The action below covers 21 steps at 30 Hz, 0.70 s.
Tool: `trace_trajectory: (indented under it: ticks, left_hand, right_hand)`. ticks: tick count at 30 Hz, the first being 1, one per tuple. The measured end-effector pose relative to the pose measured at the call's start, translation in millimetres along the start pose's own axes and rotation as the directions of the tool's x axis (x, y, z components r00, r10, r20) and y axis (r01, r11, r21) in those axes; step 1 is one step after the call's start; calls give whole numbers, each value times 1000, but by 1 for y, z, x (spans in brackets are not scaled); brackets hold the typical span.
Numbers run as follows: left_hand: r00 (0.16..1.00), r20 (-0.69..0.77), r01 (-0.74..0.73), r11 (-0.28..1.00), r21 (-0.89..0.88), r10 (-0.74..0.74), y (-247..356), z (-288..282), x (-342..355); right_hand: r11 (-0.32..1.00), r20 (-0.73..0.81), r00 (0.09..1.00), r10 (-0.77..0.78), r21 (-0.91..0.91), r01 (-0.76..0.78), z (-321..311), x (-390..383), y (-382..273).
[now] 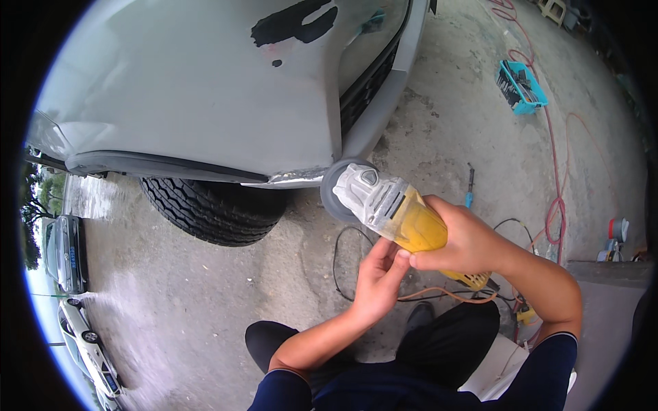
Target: The person uses a yellow angle grinder to smooth the front bumper of a silver car, then applies a filler with a blue soldering iron to the same area. The person sits on the floor during the repair.
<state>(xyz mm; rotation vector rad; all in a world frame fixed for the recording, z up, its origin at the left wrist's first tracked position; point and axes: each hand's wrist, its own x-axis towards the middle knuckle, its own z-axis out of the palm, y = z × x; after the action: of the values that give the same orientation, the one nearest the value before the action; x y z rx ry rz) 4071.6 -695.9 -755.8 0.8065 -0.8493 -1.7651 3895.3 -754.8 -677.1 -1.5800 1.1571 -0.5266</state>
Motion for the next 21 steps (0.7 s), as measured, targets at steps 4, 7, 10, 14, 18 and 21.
trace_trajectory:
  ticks: [4, 7, 10, 14, 18, 21]
  left_hand:
    - [1000, 25, 18, 1000, 2, -18, -1, -6, 0]
    - [1000, 17, 9, 999, 31, -10, 4, -5, -3]
    - [1000, 25, -5, 1000, 13, 5, 4, -7, -4]
    - [999, 34, -1, 1000, 14, 1, 4, -14, -6]
    - [999, 35, -12, 1000, 17, 11, 7, -19, -9]
    - [999, 43, -23, 1000, -2, 23, 6, -22, -11]
  right_hand:
    - [1000, 10, 1000, 28, -8, -28, 2, 2, -4]
    - [1000, -6, 1000, -12, 3, 12, 6, 1, -3]
    - [1000, 12, 1000, 19, 1, -19, 8, 2, -5]
    - [1000, -6, 1000, 18, -17, -18, 15, 2, -8]
    - [1000, -20, 1000, 2, -26, -3, 22, 4, -10]
    - [999, -24, 1000, 18, -34, -18, 27, 5, -13]
